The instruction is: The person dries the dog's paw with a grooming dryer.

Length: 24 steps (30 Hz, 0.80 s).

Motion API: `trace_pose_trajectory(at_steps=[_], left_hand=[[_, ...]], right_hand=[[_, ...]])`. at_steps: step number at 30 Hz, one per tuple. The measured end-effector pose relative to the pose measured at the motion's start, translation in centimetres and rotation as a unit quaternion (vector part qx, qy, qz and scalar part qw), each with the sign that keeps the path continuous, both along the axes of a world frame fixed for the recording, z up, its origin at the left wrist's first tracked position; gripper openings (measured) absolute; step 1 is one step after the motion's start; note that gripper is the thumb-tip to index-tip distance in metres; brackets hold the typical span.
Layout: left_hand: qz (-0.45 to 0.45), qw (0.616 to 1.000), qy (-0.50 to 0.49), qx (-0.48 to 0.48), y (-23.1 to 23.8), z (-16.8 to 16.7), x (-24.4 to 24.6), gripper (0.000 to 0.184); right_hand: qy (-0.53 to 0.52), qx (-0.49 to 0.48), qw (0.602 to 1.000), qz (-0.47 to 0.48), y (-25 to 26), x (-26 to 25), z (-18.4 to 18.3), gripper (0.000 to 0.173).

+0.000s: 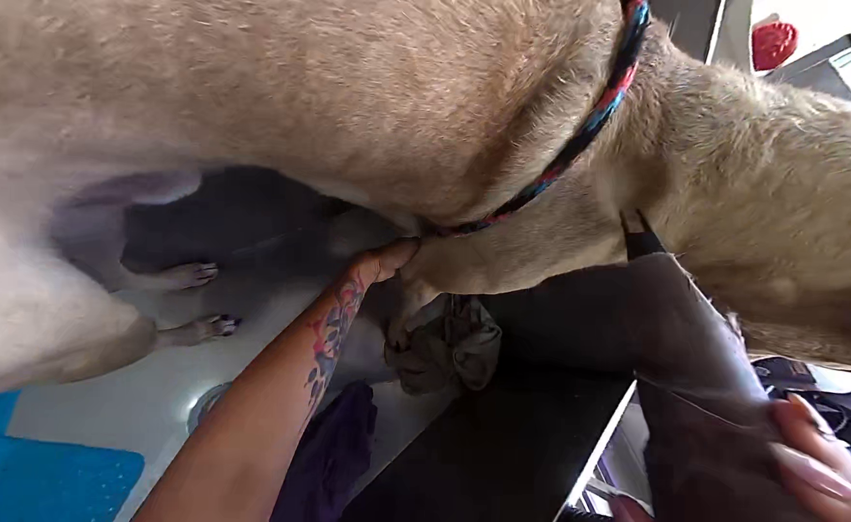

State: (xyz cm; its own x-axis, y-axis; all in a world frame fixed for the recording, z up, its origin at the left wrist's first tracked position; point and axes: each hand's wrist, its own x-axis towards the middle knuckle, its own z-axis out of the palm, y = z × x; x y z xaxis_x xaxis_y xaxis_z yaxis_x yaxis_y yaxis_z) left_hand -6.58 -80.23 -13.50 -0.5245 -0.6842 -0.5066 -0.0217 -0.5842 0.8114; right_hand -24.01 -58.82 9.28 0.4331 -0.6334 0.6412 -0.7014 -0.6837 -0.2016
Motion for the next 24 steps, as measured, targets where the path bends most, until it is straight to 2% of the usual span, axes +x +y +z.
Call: trace_pose_trajectory(at_steps=[2, 5, 8, 10, 12, 16, 20, 21, 23, 24], left_hand=[[-0.002, 1.0, 0.005, -0.003, 0.4, -0.6, -0.2, 0.05], [0.021, 0.998, 0.042, -0.031, 1.9, -1.9, -0.2, 0.044], [0.078, 0.989, 0.122, -0.015, 3.1, -5.5, -0.9, 0.041], [0.105, 0.987, 0.12, -0.001, 4.2, -7.7, -1.5, 0.04], [0.091, 0.99, 0.106, -0.013, 5.1, -9.7, -1.8, 0.041], [0.063, 0.994, 0.084, -0.041, 6.8, -13.4, -2.1, 0.036], [0.078, 0.992, 0.104, -0.007, 8.7, -16.5, -2.0, 0.061], [0.075, 0.991, 0.113, -0.014, 9.2, -17.3, -1.6, 0.06], [0.072, 0.988, 0.125, -0.053, 10.2, -17.3, -0.7, 0.044], [0.061, 0.986, 0.139, -0.065, 10.5, -17.4, -0.4, 0.045]], right_hand=[[-0.034, 0.042, 0.997, 0.05, 0.5, 0.5, -2.1, 0.035], [-0.033, 0.135, 0.984, 0.109, 2.3, 1.6, -7.7, 0.031], [0.004, 0.149, 0.983, 0.106, 1.7, 2.5, -12.0, 0.021], [0.031, 0.154, 0.983, 0.099, 0.7, 3.3, -14.4, 0.018], [0.056, 0.156, 0.981, 0.102, -0.4, 4.0, -16.3, 0.017], [0.072, 0.174, 0.976, 0.111, -1.4, 4.0, -19.1, 0.015], [0.028, 0.233, 0.964, 0.123, -0.7, 2.2, -19.4, 0.019], [0.021, 0.229, 0.966, 0.121, -0.7, 1.8, -19.4, 0.022], [0.014, 0.233, 0.964, 0.13, -0.4, 1.5, -20.0, 0.023], [0.013, 0.245, 0.96, 0.136, 0.0, 1.6, -20.4, 0.023]])
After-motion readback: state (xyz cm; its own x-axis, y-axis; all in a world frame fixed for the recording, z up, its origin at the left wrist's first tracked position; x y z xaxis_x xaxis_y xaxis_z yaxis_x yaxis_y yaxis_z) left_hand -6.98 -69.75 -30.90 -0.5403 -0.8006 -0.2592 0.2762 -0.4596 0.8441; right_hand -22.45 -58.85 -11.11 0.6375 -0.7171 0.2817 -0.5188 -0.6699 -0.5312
